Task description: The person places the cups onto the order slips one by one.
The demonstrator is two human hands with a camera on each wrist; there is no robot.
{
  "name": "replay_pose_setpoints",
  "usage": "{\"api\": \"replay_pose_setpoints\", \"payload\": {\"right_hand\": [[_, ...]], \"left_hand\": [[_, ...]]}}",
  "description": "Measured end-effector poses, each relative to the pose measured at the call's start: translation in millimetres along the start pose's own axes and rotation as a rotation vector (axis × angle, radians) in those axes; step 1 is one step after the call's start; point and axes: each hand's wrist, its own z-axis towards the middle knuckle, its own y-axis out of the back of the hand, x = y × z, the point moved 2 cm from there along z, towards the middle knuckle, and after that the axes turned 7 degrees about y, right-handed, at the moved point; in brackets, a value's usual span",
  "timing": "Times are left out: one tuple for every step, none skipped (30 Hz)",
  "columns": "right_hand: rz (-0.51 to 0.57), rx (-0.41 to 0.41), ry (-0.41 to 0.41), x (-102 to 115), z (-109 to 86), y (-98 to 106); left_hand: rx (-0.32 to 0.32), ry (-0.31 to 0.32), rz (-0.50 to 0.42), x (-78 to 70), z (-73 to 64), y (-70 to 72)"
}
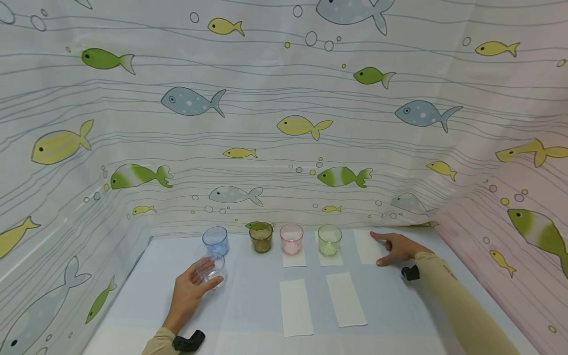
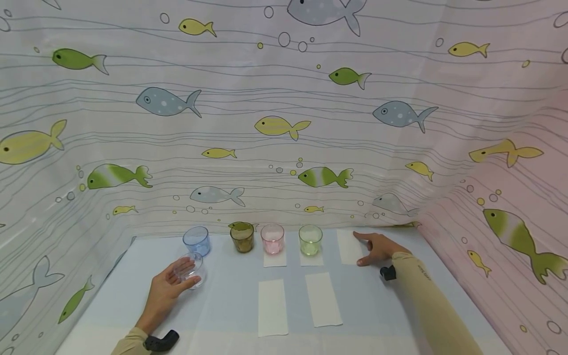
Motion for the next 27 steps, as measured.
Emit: {"api": "replay_pose_setpoints", "payload": {"right_hand": [[-0.007,-0.001,-0.002,0.2,0.3,0.4],[-0.012,0.000,-0.001,0.7,0.6,0.4],[-0.015,0.000,-0.001,1.1,0.7,0.7],[-0.020,0.000,0.003,1.5,0.8,0.6],[-0.020,-0.001,0.003,1.7,0.8,0.4],[-0.017,-0.002,-0.001,2.1,0.6,0.2],[-0.013,-0.002,-0.003,2.3,0.5,0.0],[-0.008,-0.001,0.001,2.5,0.4,-0.2],[-0.007,0.000,0.001,2.6,0.2,-0.2],[-0.006,0.001,-0.003,2.7,0.2,-0.1],[-0.005,0.001,-0.001,2.9,0.2,0.2],[-0.007,0.004,0.003,2.7,0.3,0.4],[-0.011,0.006,0.008,2.4,0.5,0.7],[-0.011,0.007,0.004,2.2,0.7,1.0],[-0.013,0.009,0.002,1.6,0.9,1.3],[-0.011,0.010,-0.001,1.1,1.2,1.5],[-0.011,0.010,-0.001,0.6,1.5,1.5],[-0.012,0.012,-0.009,-0.2,1.8,1.5],[-0.011,0.011,-0.014,-0.7,2.1,1.5],[-0.010,0.010,-0.020,-1.1,2.1,1.6],[-0.009,0.010,-0.020,-1.5,2.3,1.4],[-0.006,0.009,-0.022,-1.7,2.4,1.3],[-0.003,0.009,-0.023,-1.7,2.5,1.4],[-0.001,0.009,-0.023,-1.5,2.6,1.4],[0.004,0.008,-0.025,-1.2,2.6,1.6],[0.006,0.009,-0.026,-0.8,2.5,1.8],[0.008,0.009,-0.028,-0.3,2.4,2.0]], "left_hand": [[0.000,0.001,0.001,0.1,0.1,0.1],[-0.001,0.003,0.003,0.1,0.1,0.1],[-0.001,0.007,0.003,0.0,0.0,0.0],[-0.002,0.010,0.005,-0.1,-0.1,0.1],[-0.002,0.013,0.006,-0.2,-0.1,0.0],[-0.002,0.015,0.006,-0.2,-0.2,0.0],[-0.002,0.017,0.005,-0.3,-0.4,0.0],[-0.003,0.018,0.005,-0.3,-0.5,0.0],[-0.002,0.020,0.003,-0.2,-0.7,0.1],[-0.002,0.020,0.002,-0.2,-0.8,0.2],[-0.002,0.020,0.001,-0.2,-0.8,0.2],[-0.001,0.020,0.000,-0.3,-0.8,0.3],[-0.001,0.021,0.000,-0.3,-0.7,0.4],[0.000,0.024,0.001,-0.2,-0.6,0.5],[0.003,0.026,0.001,-0.3,-0.4,0.5],[0.004,0.029,0.002,-0.3,-0.3,0.6],[0.005,0.031,0.006,-0.4,-0.1,0.6],[0.006,0.033,0.009,-0.5,0.0,0.6],[0.007,0.034,0.012,-0.6,0.1,0.5],[0.008,0.036,0.015,-0.7,0.1,0.5],[0.009,0.036,0.017,-0.9,0.0,0.5],[0.008,0.037,0.022,-1.0,0.0,0.5],[0.007,0.037,0.024,-1.1,-0.1,0.6],[0.008,0.037,0.025,-1.4,-0.3,0.6],[0.008,0.036,0.025,-1.6,-0.4,0.6],[0.008,0.035,0.024,-1.9,-0.6,0.7],[0.007,0.034,0.023,-2.2,-0.7,0.8]]}}
